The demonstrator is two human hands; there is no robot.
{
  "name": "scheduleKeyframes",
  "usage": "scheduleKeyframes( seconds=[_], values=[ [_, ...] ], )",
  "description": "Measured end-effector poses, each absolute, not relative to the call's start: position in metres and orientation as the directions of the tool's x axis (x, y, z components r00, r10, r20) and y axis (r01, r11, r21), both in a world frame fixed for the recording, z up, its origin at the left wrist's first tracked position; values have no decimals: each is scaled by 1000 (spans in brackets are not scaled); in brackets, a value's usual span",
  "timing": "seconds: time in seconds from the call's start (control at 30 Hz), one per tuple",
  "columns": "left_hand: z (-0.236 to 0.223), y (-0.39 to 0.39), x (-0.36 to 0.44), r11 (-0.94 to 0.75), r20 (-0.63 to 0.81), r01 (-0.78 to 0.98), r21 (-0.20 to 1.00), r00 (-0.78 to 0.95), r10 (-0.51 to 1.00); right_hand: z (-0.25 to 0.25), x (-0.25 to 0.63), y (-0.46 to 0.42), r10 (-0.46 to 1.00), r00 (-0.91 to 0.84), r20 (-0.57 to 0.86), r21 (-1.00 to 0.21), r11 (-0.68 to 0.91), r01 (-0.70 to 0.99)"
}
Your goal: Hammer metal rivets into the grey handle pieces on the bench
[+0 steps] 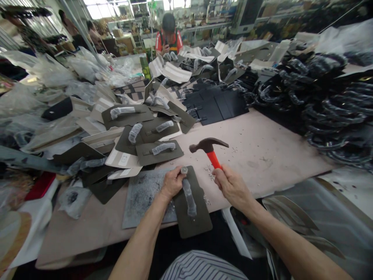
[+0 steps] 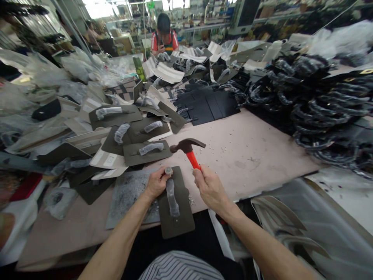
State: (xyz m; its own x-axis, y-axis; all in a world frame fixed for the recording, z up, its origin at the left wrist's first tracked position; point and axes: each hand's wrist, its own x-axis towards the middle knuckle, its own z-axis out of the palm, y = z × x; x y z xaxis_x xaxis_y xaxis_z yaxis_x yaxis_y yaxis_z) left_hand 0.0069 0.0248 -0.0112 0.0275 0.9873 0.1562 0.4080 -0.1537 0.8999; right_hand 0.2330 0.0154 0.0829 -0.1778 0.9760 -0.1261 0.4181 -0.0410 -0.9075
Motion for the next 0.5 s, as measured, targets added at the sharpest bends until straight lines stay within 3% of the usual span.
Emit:
scheduleKeyframes(
  seconds=[0.1,0.2,0.27,0.37,0.43,0.5],
  values=[
    [-10,28,4,-149,151,364,919,25,988,97,228,10,953,-290,86,-684,268,679],
    [-13,27,3,-155,163,355,922,9,987,99,223,13,908,-418,-16,-418,373,828],
    [-15,25,4,-160,169,362,918,5,986,108,223,18,882,-466,-69,-319,423,848],
    [-15,22,5,-165,175,353,921,4,985,137,228,26,902,-414,124,-367,429,825],
    [-15,21,6,-171,182,348,922,3,983,155,232,26,907,-247,341,-480,394,784],
    [-14,22,6,-176,186,353,919,5,983,158,231,22,895,-115,432,-544,360,758]
  ],
)
